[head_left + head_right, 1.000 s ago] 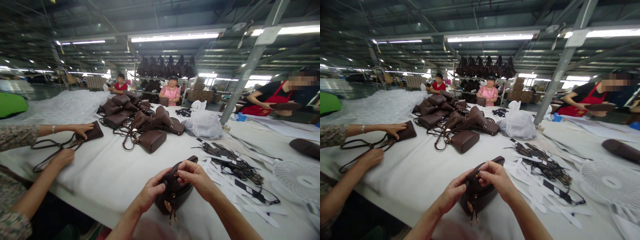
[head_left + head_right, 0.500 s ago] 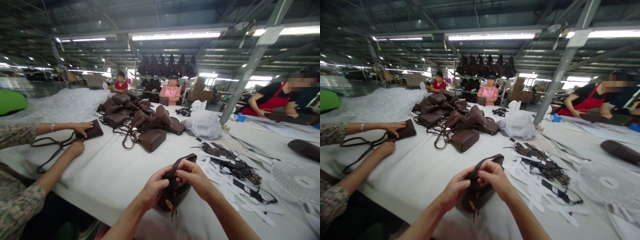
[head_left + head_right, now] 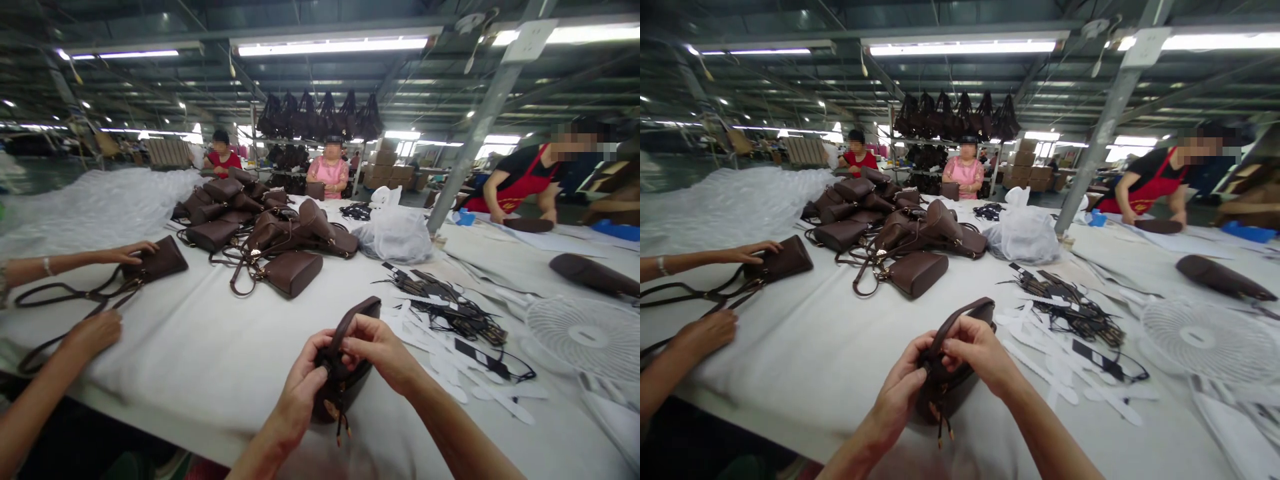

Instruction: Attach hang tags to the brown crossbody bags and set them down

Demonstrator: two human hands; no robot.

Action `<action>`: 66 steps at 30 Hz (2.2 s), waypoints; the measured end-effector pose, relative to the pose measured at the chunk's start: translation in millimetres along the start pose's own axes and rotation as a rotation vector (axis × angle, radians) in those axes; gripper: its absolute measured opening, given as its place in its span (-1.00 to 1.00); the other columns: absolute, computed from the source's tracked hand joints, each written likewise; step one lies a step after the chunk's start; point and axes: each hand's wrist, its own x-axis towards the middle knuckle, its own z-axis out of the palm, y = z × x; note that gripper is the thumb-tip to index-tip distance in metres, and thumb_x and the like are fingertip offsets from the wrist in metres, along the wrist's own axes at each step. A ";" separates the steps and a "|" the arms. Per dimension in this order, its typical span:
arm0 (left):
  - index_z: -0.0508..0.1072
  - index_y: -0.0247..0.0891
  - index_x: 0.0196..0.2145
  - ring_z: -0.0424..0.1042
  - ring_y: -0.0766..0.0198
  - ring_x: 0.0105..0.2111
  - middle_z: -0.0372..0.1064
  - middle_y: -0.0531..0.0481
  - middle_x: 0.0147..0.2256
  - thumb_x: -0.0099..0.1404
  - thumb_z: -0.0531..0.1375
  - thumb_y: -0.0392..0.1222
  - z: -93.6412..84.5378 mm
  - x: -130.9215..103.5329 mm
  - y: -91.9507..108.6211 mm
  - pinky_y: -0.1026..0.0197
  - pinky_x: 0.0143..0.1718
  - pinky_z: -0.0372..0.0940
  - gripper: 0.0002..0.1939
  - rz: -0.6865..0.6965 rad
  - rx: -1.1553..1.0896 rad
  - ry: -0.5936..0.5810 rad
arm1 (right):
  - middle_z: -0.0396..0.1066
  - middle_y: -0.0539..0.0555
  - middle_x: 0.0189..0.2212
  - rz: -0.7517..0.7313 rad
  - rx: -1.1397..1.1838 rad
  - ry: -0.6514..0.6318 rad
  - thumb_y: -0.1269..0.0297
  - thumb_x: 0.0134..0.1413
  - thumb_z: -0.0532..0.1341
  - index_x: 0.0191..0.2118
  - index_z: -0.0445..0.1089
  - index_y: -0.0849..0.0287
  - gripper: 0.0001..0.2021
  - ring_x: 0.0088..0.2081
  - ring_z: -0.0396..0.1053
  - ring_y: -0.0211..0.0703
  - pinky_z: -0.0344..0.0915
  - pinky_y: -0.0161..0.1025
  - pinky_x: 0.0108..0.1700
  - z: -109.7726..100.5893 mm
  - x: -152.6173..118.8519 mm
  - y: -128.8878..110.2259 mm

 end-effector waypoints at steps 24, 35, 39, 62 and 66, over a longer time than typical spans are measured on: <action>0.26 -0.25 0.21 0.30 -0.02 0.07 0.34 -0.15 0.09 0.37 -0.03 0.19 -4.5 8.4 -0.8 -0.03 0.16 0.15 -0.39 0.046 0.295 -0.076 | 0.46 -0.04 -0.61 0.116 -0.045 -0.107 0.11 -0.15 0.39 -0.44 0.36 0.21 -0.70 -0.55 0.42 -0.31 0.39 -0.34 -0.44 12.2 -10.5 -15.3; 0.24 -0.18 0.24 0.06 -0.08 0.27 0.16 -0.07 0.26 0.32 0.10 0.02 -30.1 7.7 -5.9 -0.12 0.30 -0.15 -0.43 -0.069 0.038 -0.251 | 0.44 -0.05 -0.60 0.096 0.004 0.020 0.13 -0.20 0.41 -0.42 0.37 0.22 -0.70 -0.54 0.45 -0.28 0.37 -0.40 -0.54 13.3 -12.5 -9.5; 0.25 -0.18 0.24 0.11 -0.05 0.25 0.20 -0.05 0.24 0.34 0.08 -0.04 -28.1 4.9 -3.2 -0.10 0.30 -0.13 -0.47 -0.081 0.114 -0.252 | 0.43 -0.05 -0.60 0.091 -0.002 0.024 0.11 -0.19 0.41 -0.42 0.37 0.22 -0.69 -0.55 0.43 -0.30 0.36 -0.40 -0.53 18.1 -18.3 -8.7; 0.17 -0.23 0.01 0.38 0.17 -0.15 0.37 -0.07 -0.15 0.29 0.12 -0.20 15.8 -11.8 6.7 0.10 -0.08 0.25 -0.65 -0.015 0.555 0.026 | 0.40 -0.08 -0.68 0.043 -0.035 0.050 0.08 -0.10 0.32 -0.42 0.29 0.18 -0.71 -0.65 0.34 -0.34 0.26 -0.45 -0.62 36.1 -36.8 2.8; 0.19 -0.23 -0.02 0.37 0.16 -0.16 0.38 -0.06 -0.16 0.25 0.16 -0.18 12.5 -8.9 14.3 0.12 -0.10 0.24 -0.64 -0.039 0.545 -0.003 | 0.36 -0.12 -0.69 0.020 -0.070 0.062 0.09 -0.07 0.30 -0.41 0.28 0.17 -0.72 -0.66 0.32 -0.35 0.22 -0.45 -0.65 38.7 -33.6 4.8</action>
